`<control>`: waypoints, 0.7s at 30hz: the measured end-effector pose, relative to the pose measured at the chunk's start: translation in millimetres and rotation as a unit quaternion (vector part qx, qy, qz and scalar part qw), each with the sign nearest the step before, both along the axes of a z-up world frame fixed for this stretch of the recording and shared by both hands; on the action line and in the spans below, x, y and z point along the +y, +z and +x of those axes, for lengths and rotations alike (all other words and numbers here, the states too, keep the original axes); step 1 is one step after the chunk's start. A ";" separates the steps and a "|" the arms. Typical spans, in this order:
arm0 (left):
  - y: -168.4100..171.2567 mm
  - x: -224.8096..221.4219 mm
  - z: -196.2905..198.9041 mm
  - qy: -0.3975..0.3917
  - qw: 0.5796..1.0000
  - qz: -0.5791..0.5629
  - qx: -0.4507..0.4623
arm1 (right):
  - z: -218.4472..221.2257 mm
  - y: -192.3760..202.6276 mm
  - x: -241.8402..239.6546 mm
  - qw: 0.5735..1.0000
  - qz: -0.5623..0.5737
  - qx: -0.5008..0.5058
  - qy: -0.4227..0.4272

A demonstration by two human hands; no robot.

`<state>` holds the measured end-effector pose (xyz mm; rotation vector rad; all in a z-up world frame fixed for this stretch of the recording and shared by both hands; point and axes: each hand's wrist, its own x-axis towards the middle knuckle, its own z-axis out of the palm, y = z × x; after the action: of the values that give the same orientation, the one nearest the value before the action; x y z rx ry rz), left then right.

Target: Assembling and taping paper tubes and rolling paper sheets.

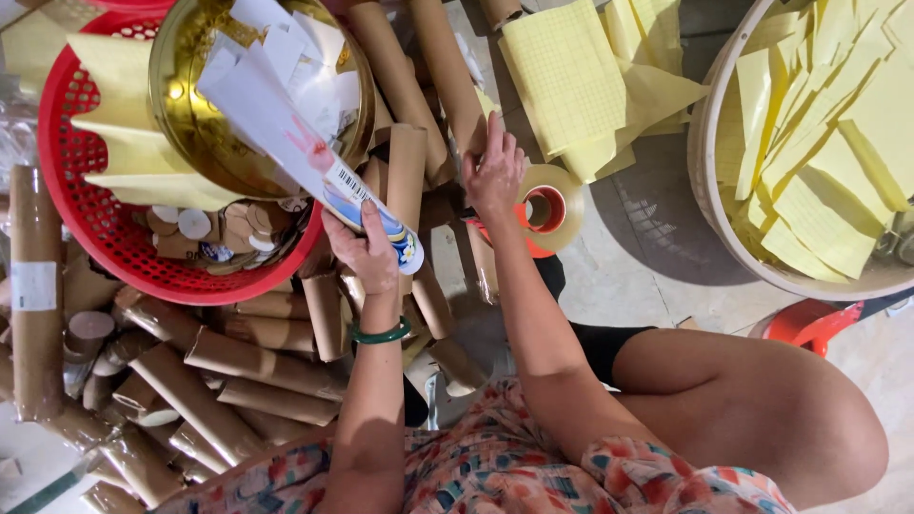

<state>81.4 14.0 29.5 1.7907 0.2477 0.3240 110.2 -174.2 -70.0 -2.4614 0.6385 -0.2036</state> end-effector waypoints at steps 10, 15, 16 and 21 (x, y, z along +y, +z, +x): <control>15.0 23.3 -11.0 0.016 1.000 -0.006 0.013 | -39.2 -3.1 0.4 0.911 0.409 0.015 -0.049; 11.6 34.1 -21.3 0.026 0.999 -0.029 0.023 | -79.1 -23.0 29.3 0.852 0.519 -0.066 -0.002; 10.2 34.6 -20.8 0.026 0.999 -0.025 0.009 | -88.5 -24.8 33.2 0.900 0.421 -0.095 0.067; 0.3 36.7 -34.1 0.027 0.999 -0.014 -0.012 | -127.9 44.1 59.6 0.970 0.141 0.153 0.123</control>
<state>47.3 50.7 29.9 1.7538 0.2823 0.3789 -17.7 -114.6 -25.9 -2.2827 0.4437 0.3474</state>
